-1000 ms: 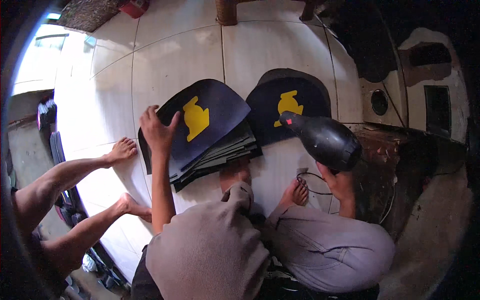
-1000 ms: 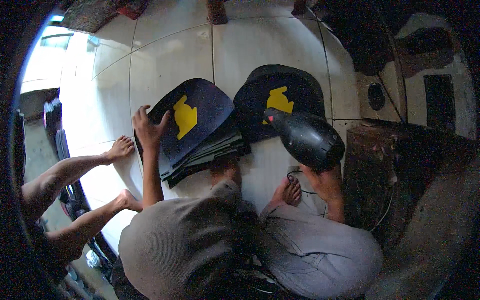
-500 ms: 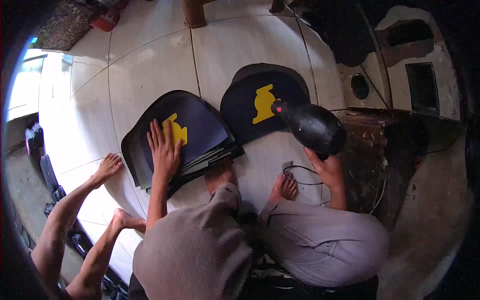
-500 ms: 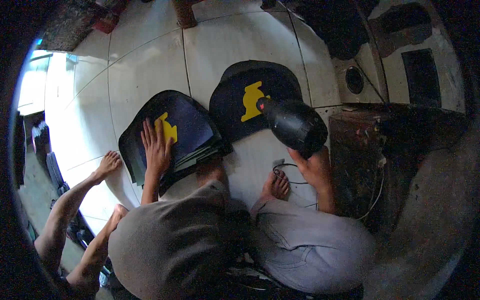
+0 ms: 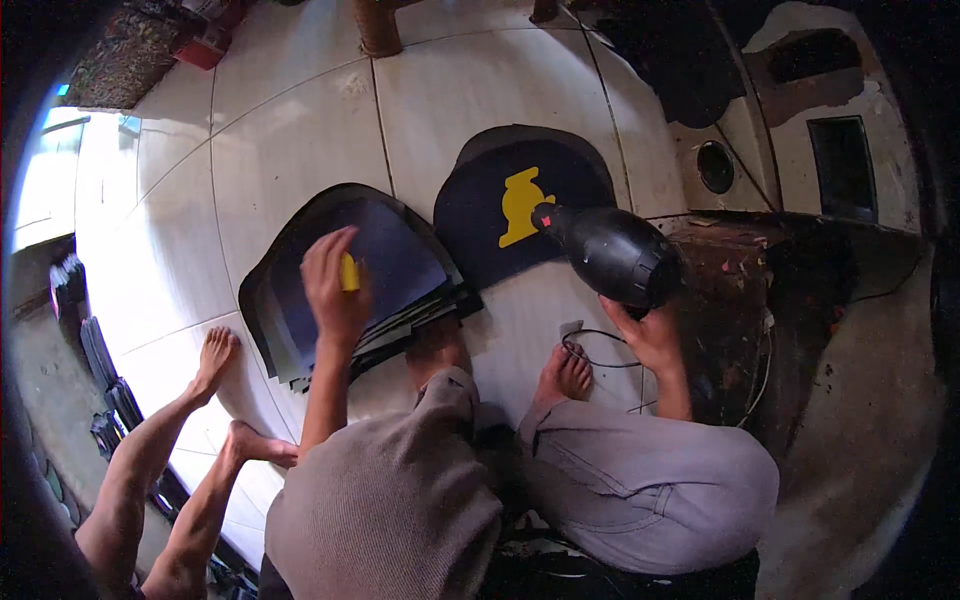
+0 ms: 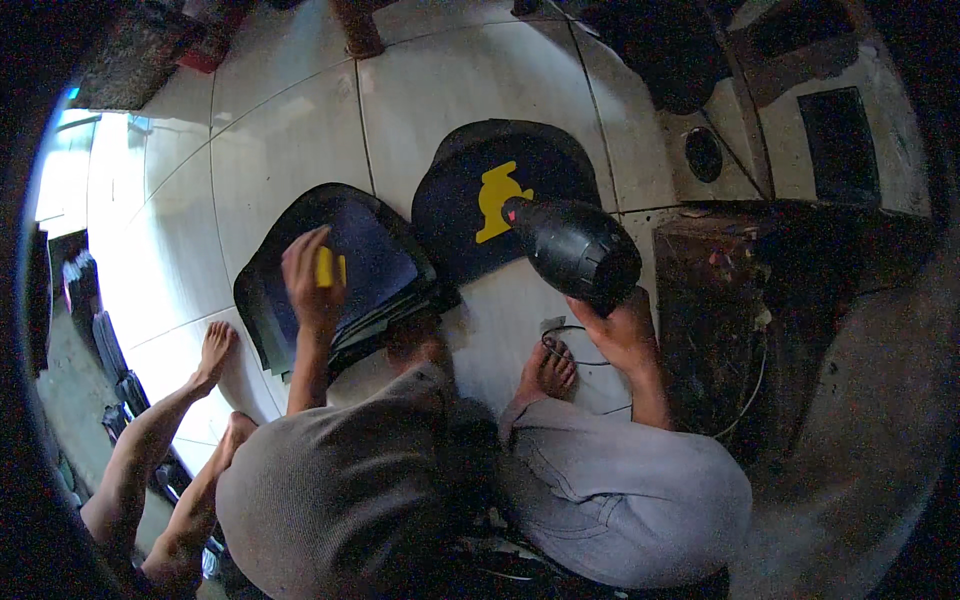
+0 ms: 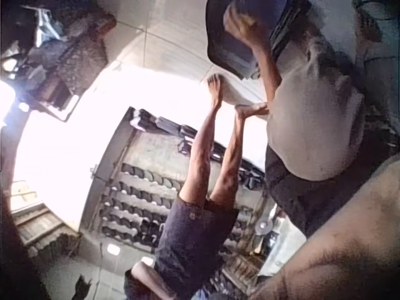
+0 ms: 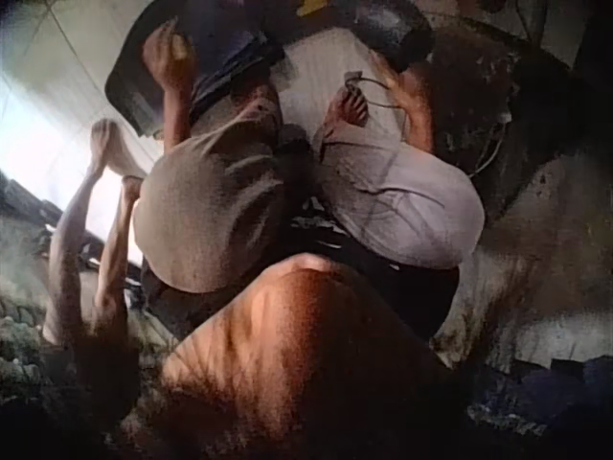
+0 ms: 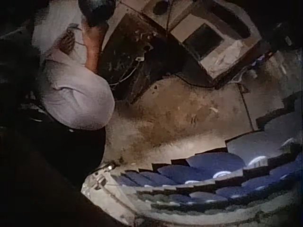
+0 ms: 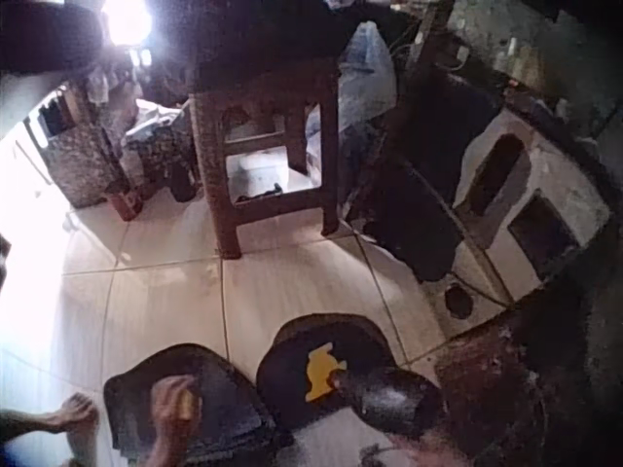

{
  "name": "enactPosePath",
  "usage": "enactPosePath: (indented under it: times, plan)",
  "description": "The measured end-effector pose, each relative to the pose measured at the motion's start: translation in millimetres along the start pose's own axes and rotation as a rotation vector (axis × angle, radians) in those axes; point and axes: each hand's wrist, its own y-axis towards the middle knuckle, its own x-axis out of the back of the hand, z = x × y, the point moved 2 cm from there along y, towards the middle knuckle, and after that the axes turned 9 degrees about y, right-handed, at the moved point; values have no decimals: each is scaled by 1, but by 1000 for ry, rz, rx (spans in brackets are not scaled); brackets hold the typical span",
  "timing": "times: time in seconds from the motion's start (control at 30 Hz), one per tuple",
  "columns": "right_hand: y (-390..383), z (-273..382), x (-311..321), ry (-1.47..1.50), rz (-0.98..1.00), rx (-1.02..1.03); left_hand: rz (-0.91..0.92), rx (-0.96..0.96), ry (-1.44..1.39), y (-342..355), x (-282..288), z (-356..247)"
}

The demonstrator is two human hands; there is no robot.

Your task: The person uses a heat gun to dry yellow graphics on black fabric pieces, moving the tool over the printed areas and then stacking the completed pieces.

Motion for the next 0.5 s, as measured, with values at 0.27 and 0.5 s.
enactPosePath:
  times: [0.27,0.5]
  plan:
    - [-1,12,-6,-23,41,-36,449,39,137,54,-123,-82]
    - [-10,3,-3,-18,8,-11,397,93,94,61,-148,-77]
